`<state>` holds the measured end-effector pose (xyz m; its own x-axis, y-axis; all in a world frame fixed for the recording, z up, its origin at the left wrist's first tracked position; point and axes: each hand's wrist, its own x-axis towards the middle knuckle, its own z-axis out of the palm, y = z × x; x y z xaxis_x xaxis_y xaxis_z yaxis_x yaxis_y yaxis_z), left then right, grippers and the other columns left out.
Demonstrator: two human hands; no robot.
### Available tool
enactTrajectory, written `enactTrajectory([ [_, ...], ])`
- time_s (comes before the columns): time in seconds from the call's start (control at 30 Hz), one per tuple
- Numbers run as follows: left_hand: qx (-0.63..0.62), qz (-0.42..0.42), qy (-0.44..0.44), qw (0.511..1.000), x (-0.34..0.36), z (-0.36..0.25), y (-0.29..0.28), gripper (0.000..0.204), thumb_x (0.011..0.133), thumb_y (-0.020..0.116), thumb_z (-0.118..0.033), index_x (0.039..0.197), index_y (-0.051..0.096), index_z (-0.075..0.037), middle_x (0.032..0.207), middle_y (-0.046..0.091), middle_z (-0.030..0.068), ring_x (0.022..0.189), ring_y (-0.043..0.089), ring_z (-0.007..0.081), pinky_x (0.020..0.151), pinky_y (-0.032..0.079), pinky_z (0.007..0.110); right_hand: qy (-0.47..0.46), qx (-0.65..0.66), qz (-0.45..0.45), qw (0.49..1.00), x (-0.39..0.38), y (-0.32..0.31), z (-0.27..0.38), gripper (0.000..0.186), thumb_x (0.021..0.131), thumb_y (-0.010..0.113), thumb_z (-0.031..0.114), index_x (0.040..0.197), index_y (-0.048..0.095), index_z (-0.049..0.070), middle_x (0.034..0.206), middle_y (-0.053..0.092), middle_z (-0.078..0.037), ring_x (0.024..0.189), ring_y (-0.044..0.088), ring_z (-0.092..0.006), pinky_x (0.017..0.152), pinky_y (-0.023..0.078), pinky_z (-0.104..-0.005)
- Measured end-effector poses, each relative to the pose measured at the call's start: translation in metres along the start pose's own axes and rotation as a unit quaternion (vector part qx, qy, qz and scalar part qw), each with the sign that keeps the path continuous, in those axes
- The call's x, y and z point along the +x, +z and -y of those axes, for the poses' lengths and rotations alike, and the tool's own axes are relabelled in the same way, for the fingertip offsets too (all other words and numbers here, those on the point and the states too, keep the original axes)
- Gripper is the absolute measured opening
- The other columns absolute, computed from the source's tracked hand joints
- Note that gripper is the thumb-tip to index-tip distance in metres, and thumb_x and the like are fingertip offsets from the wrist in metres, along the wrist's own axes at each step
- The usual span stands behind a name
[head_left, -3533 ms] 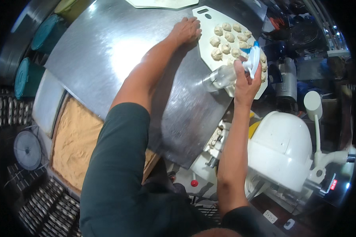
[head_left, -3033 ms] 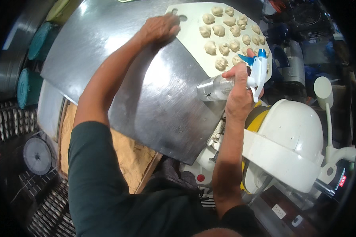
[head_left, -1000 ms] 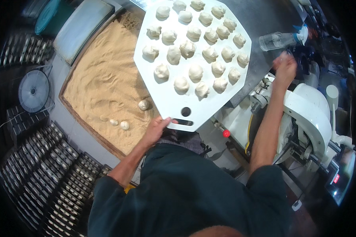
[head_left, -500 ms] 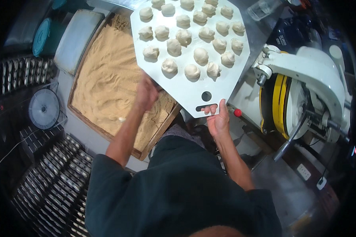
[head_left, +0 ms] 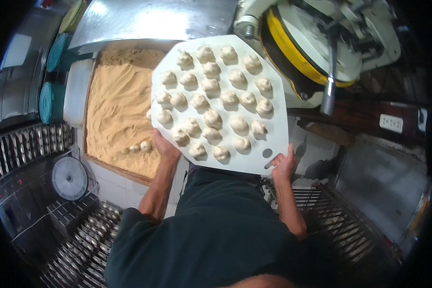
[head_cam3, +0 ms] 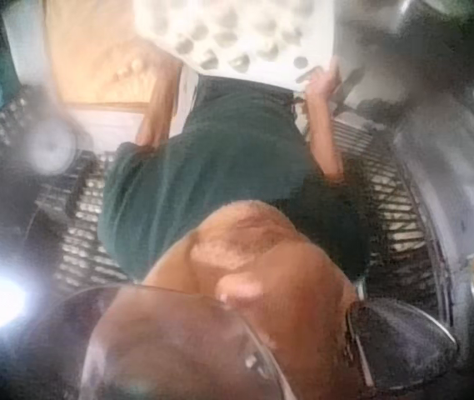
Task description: The person uses a mechanical dough divider to portion dough, sprays water on a tray of dough balls, and then coats individual dough balls in flour or crumbs before placing them onto a baking sheet.
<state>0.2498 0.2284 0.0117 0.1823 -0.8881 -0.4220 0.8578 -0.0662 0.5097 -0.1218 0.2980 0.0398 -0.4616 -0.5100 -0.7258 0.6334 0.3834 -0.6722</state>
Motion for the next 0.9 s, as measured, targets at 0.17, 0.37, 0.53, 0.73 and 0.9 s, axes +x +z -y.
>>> enactTrajectory([
  [0.17,0.035,-0.012,-0.061,0.997,-0.042,0.073,0.043,0.059,0.106,0.025,-0.042,0.143,0.045,0.000,0.141,0.055,0.0177,0.128,0.055,0.0341,0.109,0.045,0.048,-0.029,0.031,-0.106,0.993,-0.006,-0.114,-0.003,0.039,0.098,0.058,0.049,0.110,0.059,0.012,0.076,0.054,0.000,0.052,0.039,-0.0084,0.043,0.026,-0.0256],
  [0.37,0.139,0.004,-0.121,0.983,-0.014,0.142,0.087,0.052,0.108,0.032,-0.036,0.145,0.043,-0.001,0.145,0.051,0.0168,0.133,0.050,0.0300,0.115,0.037,0.045,-0.013,0.069,-0.183,0.981,-0.021,-0.163,0.004,0.044,0.102,0.051,0.052,0.116,0.057,0.011,0.077,0.051,0.000,0.060,0.043,-0.0100,0.050,0.032,-0.0266],
  [0.53,0.202,0.137,-0.230,0.942,0.049,0.168,0.128,0.054,0.108,0.033,-0.038,0.144,0.044,0.000,0.146,0.051,0.0165,0.133,0.050,0.0280,0.113,0.038,0.041,-0.036,0.117,-0.131,0.984,0.001,-0.139,0.020,0.037,0.106,0.045,0.046,0.115,0.054,0.011,0.077,0.043,0.001,0.059,0.034,-0.0126,0.058,0.039,-0.0304],
  [0.73,0.469,0.202,-0.065,0.857,0.127,0.198,0.161,0.036,0.100,0.047,-0.021,0.122,0.058,0.006,0.106,0.067,0.0159,0.093,0.066,0.0229,0.082,0.054,0.037,-0.038,0.172,-0.044,0.983,0.051,-0.039,0.051,0.033,0.110,0.036,0.037,0.108,0.051,0.008,0.076,0.036,0.000,0.063,0.034,-0.0169,0.071,0.046,-0.0412],
  [0.9,0.509,0.137,0.001,0.849,0.181,0.212,0.211,0.037,0.097,0.055,-0.024,0.110,0.061,0.010,0.098,0.068,0.0198,0.078,0.067,0.0226,0.066,0.056,0.036,-0.037,0.202,0.004,0.979,0.110,0.029,0.081,0.039,0.110,0.032,0.040,0.116,0.050,0.006,0.077,0.044,-0.005,0.070,0.048,-0.0234,0.090,0.049,-0.0550],
])
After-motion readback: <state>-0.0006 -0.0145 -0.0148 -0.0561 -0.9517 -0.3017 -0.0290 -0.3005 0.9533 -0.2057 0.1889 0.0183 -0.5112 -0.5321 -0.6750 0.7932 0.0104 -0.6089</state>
